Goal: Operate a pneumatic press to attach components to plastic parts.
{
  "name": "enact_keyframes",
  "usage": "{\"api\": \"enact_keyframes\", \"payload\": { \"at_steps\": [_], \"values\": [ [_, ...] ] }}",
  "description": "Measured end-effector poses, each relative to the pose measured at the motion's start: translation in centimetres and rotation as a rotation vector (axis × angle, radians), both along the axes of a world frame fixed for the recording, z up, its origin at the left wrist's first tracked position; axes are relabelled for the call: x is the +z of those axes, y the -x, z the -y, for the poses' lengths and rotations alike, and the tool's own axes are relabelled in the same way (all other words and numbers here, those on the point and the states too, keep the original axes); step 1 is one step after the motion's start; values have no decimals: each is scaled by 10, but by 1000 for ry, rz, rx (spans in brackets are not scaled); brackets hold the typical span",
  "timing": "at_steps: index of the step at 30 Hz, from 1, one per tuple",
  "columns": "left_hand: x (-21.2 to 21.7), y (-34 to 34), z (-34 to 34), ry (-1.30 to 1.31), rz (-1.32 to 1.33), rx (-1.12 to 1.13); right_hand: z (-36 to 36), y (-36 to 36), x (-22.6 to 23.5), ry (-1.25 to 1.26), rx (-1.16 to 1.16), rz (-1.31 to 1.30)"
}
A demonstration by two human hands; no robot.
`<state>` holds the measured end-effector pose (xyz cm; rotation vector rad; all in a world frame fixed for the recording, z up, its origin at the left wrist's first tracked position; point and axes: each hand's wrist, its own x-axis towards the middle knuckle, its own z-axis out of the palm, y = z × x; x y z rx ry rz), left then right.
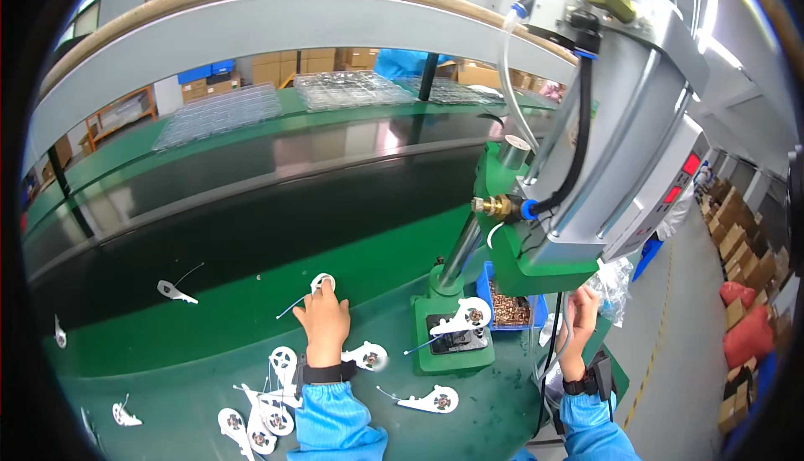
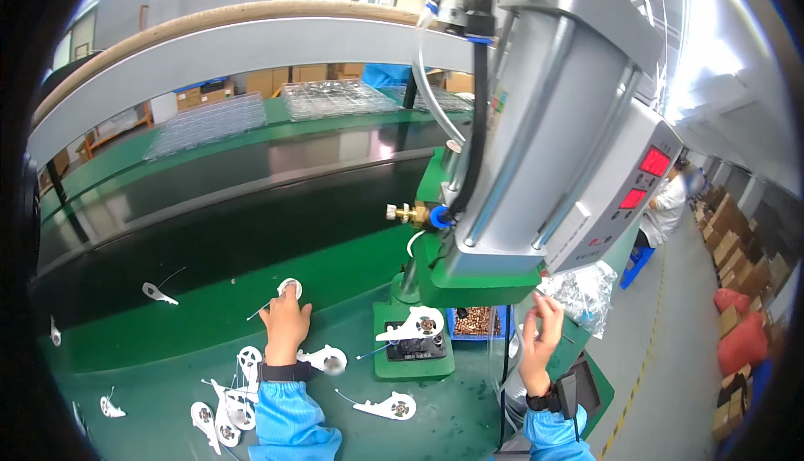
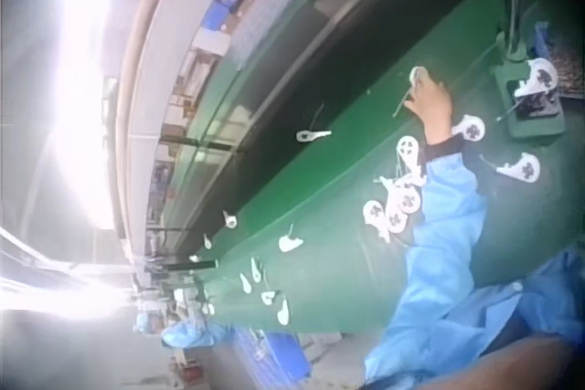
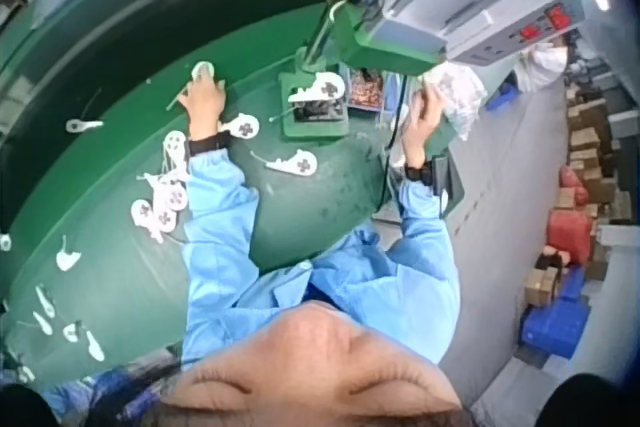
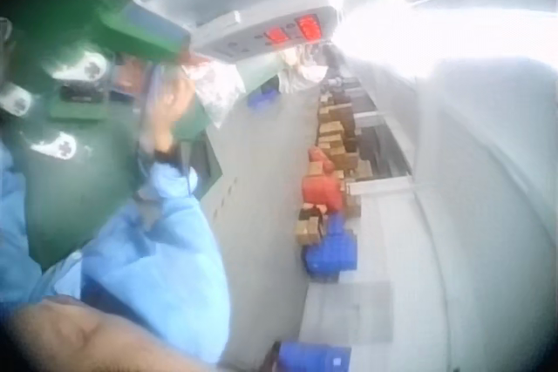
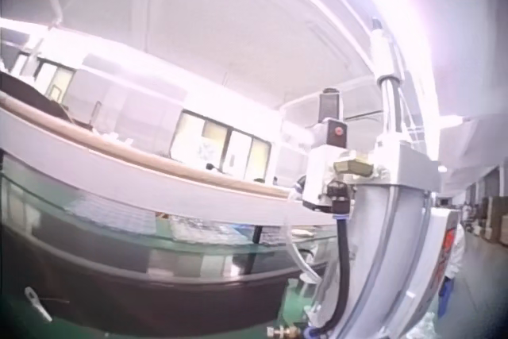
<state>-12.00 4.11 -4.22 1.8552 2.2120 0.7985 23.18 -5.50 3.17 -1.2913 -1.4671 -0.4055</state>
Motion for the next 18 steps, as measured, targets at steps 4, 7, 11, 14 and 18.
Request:
{"api": "enact_keyframes", "payload": {
  "at_steps": [4, 7, 11, 14, 18],
  "values": [
    [5, -10, 6, 39, 24, -45, 1, -16, -30, 49, -156, 120],
    [10, -8, 10, 18, 25, -69, 0, -14, -45, 136, -121, 82],
    [17, 6, 13, -10, 123, -102, -4, -7, -57, 194, -42, 77],
    [42, 17, 23, -55, 211, -162, -7, -11, -56, 148, -55, -224],
    [68, 9, 29, -72, 261, -176, -8, -33, -58, 8, 141, -714]
  ]
}}
